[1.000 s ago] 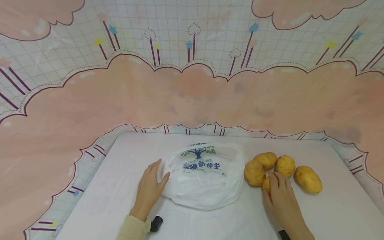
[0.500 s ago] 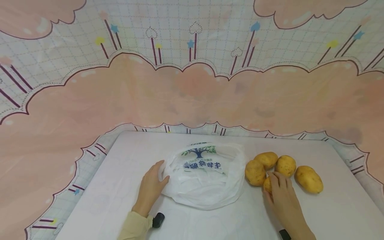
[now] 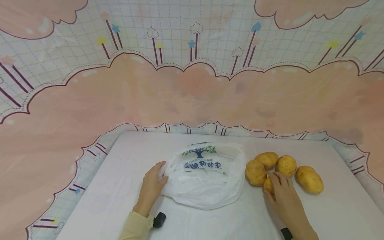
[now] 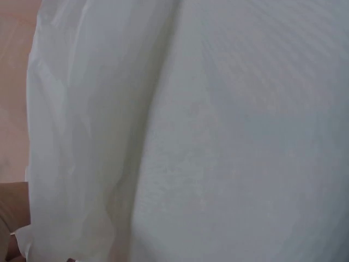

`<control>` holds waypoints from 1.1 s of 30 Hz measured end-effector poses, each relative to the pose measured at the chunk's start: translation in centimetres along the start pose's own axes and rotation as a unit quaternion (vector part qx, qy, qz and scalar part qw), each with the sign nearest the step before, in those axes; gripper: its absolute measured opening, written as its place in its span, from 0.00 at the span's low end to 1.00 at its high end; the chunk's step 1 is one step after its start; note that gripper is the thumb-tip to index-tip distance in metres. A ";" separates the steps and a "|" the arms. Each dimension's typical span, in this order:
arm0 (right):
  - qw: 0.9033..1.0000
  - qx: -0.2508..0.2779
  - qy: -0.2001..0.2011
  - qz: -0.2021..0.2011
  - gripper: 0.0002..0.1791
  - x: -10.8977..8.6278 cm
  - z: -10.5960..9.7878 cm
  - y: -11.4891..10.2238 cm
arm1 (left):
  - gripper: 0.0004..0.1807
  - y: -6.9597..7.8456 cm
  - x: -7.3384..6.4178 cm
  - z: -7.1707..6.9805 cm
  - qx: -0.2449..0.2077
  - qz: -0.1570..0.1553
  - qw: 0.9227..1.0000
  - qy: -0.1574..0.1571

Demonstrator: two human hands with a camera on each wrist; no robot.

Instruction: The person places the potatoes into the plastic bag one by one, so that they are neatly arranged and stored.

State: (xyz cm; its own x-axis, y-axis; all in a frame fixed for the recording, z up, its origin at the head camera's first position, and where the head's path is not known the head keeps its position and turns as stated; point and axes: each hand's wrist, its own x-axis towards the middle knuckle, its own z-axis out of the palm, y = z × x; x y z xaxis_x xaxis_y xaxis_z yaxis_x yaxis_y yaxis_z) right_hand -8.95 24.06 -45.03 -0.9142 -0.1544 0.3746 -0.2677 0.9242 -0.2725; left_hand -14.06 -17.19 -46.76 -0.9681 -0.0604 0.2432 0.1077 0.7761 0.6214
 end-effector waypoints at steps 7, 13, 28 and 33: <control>1.000 0.010 -0.012 0.013 0.35 0.0 -0.3 -0.1 | 0.28 0.0 0.0 0.0 -0.003 -0.006 1.000 0.000; 1.000 0.002 -0.015 0.018 0.34 0.4 -1.0 -0.3 | 0.28 -0.1 0.0 0.0 -0.005 -0.007 1.000 -0.001; 0.999 0.020 0.034 -0.005 0.35 1.3 -2.3 -1.1 | 0.27 -0.4 0.0 0.3 -0.010 -0.011 1.000 0.009; 0.998 0.024 0.058 -0.025 0.33 1.6 -2.6 -1.6 | 0.27 -0.2 0.0 0.4 -0.013 -0.013 1.000 0.009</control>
State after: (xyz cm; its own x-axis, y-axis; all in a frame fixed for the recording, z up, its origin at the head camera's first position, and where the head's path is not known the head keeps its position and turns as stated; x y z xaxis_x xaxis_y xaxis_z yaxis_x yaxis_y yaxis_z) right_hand -9.25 23.24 -41.71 -0.8583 -0.1565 0.4887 -0.3295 0.8982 -0.2911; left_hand -14.18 -17.07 -47.15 -0.9664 -0.0917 0.2401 0.0889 0.7572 0.6471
